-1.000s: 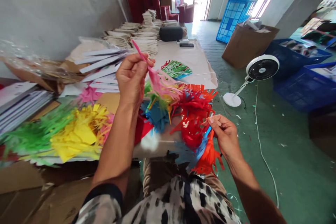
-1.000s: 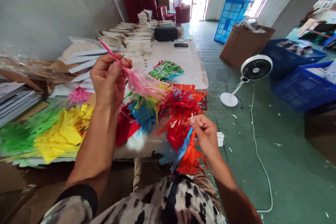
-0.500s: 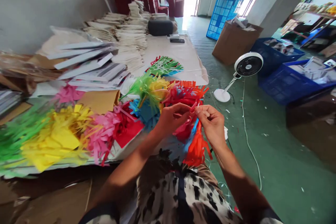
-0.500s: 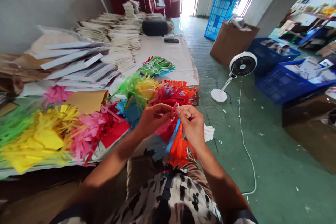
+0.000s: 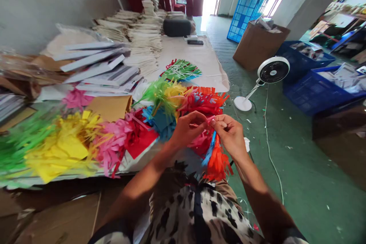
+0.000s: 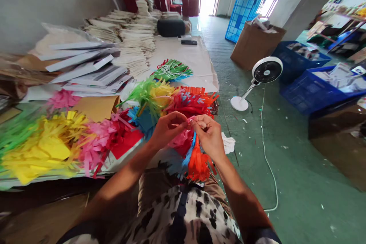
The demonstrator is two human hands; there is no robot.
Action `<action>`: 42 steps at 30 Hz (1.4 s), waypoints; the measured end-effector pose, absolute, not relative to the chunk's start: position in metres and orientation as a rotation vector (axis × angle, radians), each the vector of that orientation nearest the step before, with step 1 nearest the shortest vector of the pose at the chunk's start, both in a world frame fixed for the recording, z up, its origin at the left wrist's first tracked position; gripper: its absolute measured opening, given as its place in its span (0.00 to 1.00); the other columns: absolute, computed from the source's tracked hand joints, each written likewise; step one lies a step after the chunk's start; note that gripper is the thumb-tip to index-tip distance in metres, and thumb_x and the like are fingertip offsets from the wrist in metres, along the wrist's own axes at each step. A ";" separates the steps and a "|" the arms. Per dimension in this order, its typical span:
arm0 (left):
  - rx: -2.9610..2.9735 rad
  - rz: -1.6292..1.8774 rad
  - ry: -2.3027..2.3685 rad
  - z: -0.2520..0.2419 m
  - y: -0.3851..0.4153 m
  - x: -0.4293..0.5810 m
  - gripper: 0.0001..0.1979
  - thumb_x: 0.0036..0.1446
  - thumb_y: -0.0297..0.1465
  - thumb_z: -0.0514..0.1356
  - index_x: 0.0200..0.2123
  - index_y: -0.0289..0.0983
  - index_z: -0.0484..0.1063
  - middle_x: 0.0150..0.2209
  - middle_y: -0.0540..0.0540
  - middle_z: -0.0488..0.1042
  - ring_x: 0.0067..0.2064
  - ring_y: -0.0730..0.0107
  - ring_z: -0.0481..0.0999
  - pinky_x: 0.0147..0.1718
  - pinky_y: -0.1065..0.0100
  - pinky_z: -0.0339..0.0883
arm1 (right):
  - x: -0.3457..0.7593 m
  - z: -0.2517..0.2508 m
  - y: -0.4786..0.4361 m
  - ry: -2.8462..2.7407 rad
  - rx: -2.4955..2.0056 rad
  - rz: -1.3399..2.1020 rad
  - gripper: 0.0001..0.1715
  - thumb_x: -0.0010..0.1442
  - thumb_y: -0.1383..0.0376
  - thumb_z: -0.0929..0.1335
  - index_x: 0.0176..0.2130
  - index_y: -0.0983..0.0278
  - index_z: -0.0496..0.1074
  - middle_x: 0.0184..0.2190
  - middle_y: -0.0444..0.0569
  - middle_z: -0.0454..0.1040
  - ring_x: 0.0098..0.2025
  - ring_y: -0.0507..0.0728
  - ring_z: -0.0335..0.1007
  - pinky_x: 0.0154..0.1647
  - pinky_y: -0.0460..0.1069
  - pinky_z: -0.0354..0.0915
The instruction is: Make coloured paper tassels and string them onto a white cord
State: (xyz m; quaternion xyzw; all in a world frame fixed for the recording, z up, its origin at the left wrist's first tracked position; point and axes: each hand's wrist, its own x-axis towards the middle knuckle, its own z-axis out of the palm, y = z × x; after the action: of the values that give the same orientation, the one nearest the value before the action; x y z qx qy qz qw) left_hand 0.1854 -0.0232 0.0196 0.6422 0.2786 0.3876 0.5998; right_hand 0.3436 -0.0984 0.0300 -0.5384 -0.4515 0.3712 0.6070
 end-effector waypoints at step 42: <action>1.547 0.957 0.661 0.008 -0.023 0.188 0.14 0.58 0.39 0.72 0.36 0.37 0.72 0.35 0.51 0.75 0.36 0.74 0.74 0.36 0.72 0.69 | 0.348 0.023 -0.102 -1.005 -1.285 1.006 0.27 0.57 0.45 0.77 0.45 0.60 0.73 0.24 0.41 0.78 0.20 0.50 0.61 0.21 0.46 0.53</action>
State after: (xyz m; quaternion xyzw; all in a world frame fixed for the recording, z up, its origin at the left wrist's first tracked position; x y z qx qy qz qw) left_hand 0.1881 -0.0233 0.0080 0.6584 0.2813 0.4072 0.5670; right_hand 0.3482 -0.1022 0.0225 -0.5486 -0.4290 0.4296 0.5748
